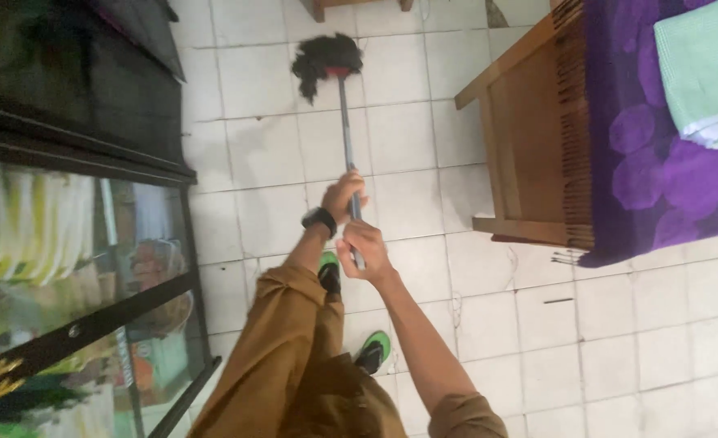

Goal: The person mops a tiled floor using a string mop, moving back and forth across the room and around furniture. The person navigates around a wooden table, a glass-door refrigerator, and a table with a purple cloth.

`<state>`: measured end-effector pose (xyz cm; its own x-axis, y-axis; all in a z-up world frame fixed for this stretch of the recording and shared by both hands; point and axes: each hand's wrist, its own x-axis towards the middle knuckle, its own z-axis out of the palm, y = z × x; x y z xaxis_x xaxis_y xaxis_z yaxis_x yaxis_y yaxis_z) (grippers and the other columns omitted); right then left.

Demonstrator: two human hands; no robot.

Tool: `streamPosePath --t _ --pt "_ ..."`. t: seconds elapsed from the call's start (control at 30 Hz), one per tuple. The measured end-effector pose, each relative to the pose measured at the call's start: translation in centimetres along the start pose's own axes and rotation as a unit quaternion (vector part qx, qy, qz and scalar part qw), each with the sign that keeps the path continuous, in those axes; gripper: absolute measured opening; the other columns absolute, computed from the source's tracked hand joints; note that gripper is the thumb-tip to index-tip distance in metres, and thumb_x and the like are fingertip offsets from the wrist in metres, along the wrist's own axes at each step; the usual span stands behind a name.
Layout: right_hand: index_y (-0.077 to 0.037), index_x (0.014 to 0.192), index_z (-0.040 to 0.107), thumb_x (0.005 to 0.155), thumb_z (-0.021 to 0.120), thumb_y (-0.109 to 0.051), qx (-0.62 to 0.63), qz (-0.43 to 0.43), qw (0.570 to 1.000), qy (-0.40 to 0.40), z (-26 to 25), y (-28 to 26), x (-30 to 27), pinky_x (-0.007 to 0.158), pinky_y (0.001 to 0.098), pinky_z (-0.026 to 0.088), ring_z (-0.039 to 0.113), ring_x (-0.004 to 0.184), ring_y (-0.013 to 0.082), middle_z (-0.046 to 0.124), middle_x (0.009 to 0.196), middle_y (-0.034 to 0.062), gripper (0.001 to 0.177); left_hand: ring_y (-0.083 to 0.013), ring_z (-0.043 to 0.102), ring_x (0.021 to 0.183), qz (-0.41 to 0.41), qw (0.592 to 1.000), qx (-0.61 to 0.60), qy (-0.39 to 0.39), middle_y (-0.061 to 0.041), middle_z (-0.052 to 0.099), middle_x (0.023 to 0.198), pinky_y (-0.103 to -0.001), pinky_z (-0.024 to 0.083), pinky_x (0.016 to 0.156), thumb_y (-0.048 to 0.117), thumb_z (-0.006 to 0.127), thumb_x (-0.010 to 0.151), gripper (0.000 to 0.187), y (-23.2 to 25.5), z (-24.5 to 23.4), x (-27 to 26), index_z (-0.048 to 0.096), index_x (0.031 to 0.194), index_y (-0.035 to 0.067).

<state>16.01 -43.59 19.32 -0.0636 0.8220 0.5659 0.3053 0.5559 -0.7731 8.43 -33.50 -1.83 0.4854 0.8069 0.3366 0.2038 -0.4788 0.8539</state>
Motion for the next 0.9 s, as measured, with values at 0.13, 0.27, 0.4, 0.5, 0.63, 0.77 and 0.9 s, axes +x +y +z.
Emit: streamPosePath --t 0.13,0.27,0.4,0.5,0.63,0.77,0.9 --pt "-0.014 0.06 0.042 0.1 0.055 -0.013 0.003 0.032 0.999 -0.008 0.5 3.2 1.9 0.049 0.0329 0.041 0.044 0.045 0.0243 0.042 0.051 0.005 0.041 -0.0283 0.07 0.105 -0.018 0.998 0.023 -0.057 0.006 0.064 0.107 -0.044 0.056 0.096 0.036 0.078 0.088 0.026 -2.6 -1.3 3.3 0.057 0.093 0.022" --pt "-0.011 0.06 0.048 0.097 0.059 -0.009 -0.013 0.063 0.998 -0.029 0.3 2.9 1.8 0.065 0.036 0.056 0.052 0.047 0.0258 0.05 0.051 0.0069 0.039 -0.0258 0.06 0.125 -0.09 0.989 0.053 -0.106 0.007 0.056 0.099 -0.045 0.055 0.096 0.042 0.07 0.092 0.032 -1.8 -1.4 3.3 0.048 0.081 0.021" --pt "-0.008 0.061 0.051 0.094 0.062 -0.004 -0.032 0.081 0.995 -0.046 -0.3 0.3 -0.4 0.07 0.0404 0.058 0.056 0.05 0.0268 0.054 0.054 0.0101 0.035 -0.025 0.063 0.11 -0.05 0.997 0.003 -0.052 0.005 0.051 0.083 -0.036 0.053 0.093 0.044 0.066 0.096 0.039 -0.7 0.4 0.6 0.047 0.073 0.019" --pt "-0.009 0.064 0.056 0.097 0.06 -0.01 -0.036 0.116 0.992 -0.04 -1.4 -3.5 -3.9 0.067 0.0411 0.057 0.059 0.053 0.0265 0.057 0.056 0.0098 0.034 -0.0242 0.055 0.086 -0.017 0.998 -0.066 -0.005 0.004 0.042 0.075 -0.034 0.049 0.08 0.038 0.065 0.1 0.041 4.8 1.3 -2.0 0.044 0.071 0.018" --pt "-0.008 0.062 0.057 0.096 0.062 -0.004 -0.007 0.118 0.992 -0.037 -2.9 -11.5 -9.1 0.078 0.0416 0.059 0.058 0.053 0.025 0.059 0.057 0.0076 0.034 -0.0267 0.053 0.08 -0.029 0.997 -0.067 0.002 -0.001 0.043 0.072 -0.036 0.049 0.077 0.032 0.067 0.098 0.041 10.1 3.8 -9.7 0.043 0.069 0.016" --pt "-0.01 0.061 0.056 0.097 0.06 -0.005 0.023 0.128 0.991 -0.026 -5.4 -18.2 -15.8 0.067 0.038 0.055 0.054 0.05 0.0261 0.056 0.054 0.0055 0.037 -0.0262 0.047 0.07 -0.057 0.995 -0.086 0.008 -0.002 0.039 0.066 -0.036 0.044 0.071 0.027 0.065 0.096 0.043 18.9 5.6 -16.5 0.04 0.065 0.014" --pt "-0.012 0.057 0.05 0.098 0.057 -0.004 0.036 0.132 0.99 -0.025 -9.0 -26.1 -20.7 0.06 0.0326 0.051 0.045 0.045 0.02 0.052 0.049 0.0021 0.042 -0.0232 0.045 0.064 -0.092 0.988 -0.121 0.028 -0.002 0.039 0.061 -0.036 0.042 0.068 0.025 0.068 0.095 0.045 27.7 8.5 -22.8 0.04 0.061 0.014"
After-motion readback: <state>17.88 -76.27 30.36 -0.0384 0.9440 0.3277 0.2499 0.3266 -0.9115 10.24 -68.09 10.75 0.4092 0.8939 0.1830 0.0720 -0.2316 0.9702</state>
